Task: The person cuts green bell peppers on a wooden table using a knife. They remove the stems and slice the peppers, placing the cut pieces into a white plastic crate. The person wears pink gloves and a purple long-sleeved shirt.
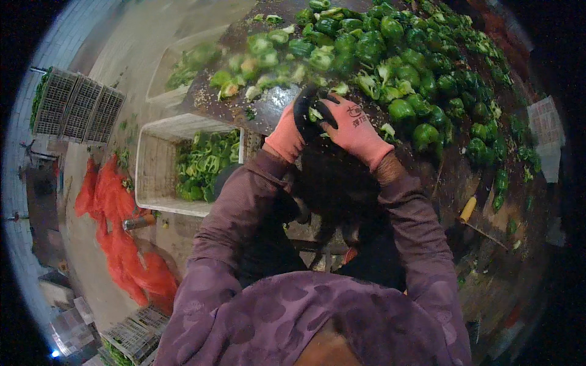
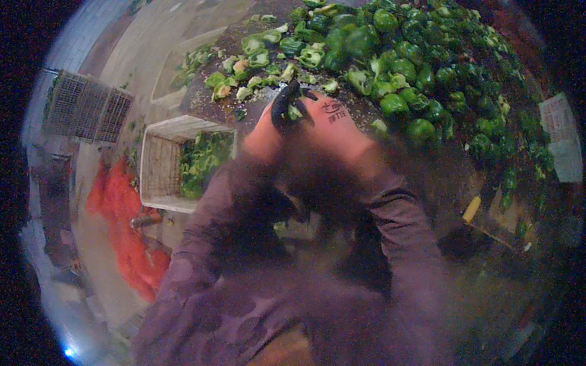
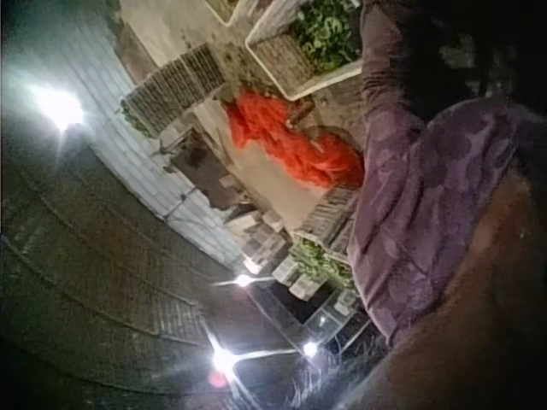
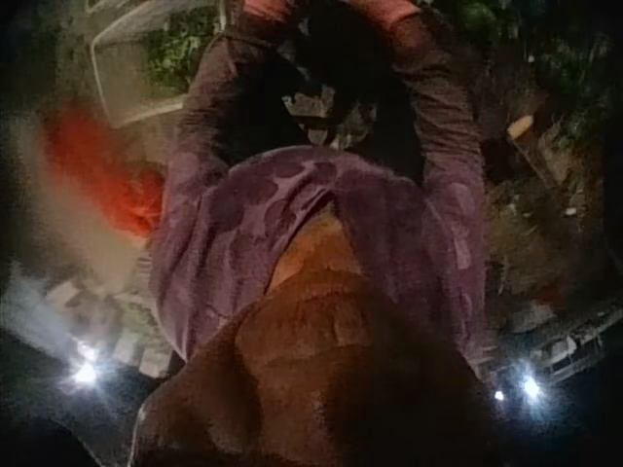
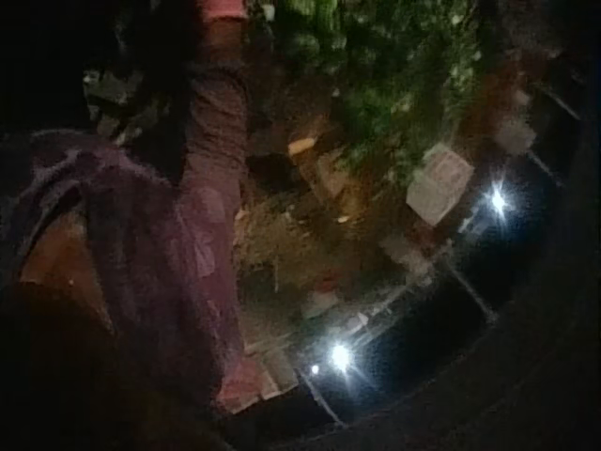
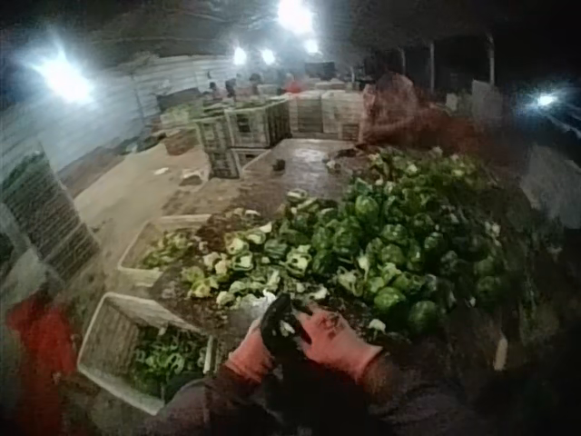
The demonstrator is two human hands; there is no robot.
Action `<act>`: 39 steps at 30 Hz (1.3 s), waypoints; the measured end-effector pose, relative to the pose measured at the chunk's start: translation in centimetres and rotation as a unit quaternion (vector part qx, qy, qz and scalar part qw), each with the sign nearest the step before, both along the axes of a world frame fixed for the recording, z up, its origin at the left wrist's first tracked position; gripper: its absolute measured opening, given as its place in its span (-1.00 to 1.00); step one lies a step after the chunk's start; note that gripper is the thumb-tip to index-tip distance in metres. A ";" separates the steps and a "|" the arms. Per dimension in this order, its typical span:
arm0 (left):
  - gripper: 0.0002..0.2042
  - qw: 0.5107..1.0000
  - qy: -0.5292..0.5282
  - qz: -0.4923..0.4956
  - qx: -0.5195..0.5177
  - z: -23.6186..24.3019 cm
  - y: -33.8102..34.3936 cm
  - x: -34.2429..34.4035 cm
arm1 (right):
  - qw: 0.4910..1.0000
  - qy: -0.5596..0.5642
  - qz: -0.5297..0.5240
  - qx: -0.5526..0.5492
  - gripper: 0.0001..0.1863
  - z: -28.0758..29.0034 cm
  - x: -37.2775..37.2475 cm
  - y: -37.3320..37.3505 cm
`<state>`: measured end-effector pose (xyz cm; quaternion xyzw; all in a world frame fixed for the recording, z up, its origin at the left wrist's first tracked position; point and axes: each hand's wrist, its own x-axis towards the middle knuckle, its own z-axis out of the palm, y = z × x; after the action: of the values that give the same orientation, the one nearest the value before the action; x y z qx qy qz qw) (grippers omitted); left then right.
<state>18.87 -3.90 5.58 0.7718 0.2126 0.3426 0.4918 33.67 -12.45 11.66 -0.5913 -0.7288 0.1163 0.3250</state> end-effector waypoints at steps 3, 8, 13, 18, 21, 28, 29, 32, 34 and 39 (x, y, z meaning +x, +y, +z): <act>-0.61 0.993 -0.020 -0.047 -0.107 1.7 2.5 0.5 | 0.983 0.154 -0.062 -0.077 -0.61 -1.2 0.1 1.1; -0.56 0.975 0.117 0.188 0.009 4.4 5.5 -2.0 | 0.978 -0.096 -0.172 -0.070 -0.52 -2.5 1.4 2.9; -0.49 0.927 0.244 0.263 0.110 5.5 6.6 -13.9 | 0.977 -0.152 -0.150 -0.017 -0.51 -3.0 0.3 9.6; -0.63 0.941 0.160 0.297 0.014 4.4 6.2 -16.9 | 0.976 -0.206 -0.049 -0.059 -0.46 -3.6 -3.6 20.9; -0.73 0.958 0.086 0.259 -0.084 3.4 6.5 -16.2 | 0.949 -0.265 -0.086 -0.145 -0.38 -4.6 -4.3 23.9; -0.58 0.992 0.017 0.124 0.013 -1.1 11.2 -10.5 | 0.985 -0.130 -0.110 -0.024 -0.43 -3.9 -5.2 18.7; -0.50 0.989 0.027 0.092 0.116 -0.5 11.1 -9.5 | 0.988 -0.119 -0.095 0.004 -0.49 -3.3 -6.0 16.9; -0.53 0.953 0.045 0.139 0.266 -4.7 12.3 -7.0 | 0.995 0.068 0.030 -0.061 -0.61 -1.8 -7.6 14.9; -0.53 0.983 0.017 0.110 0.148 -1.9 10.9 -6.3 | 0.930 0.287 0.115 -0.201 -0.64 -0.7 -5.8 13.9; -0.58 0.996 -0.036 0.039 0.069 -0.7 10.5 -7.1 | 0.954 0.247 0.087 -0.143 -0.62 -0.8 -6.2 13.0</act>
<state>11.73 6.56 4.87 0.7823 0.2005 0.4023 0.4312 27.49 0.57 10.82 -0.5184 -0.6505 0.3896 0.3954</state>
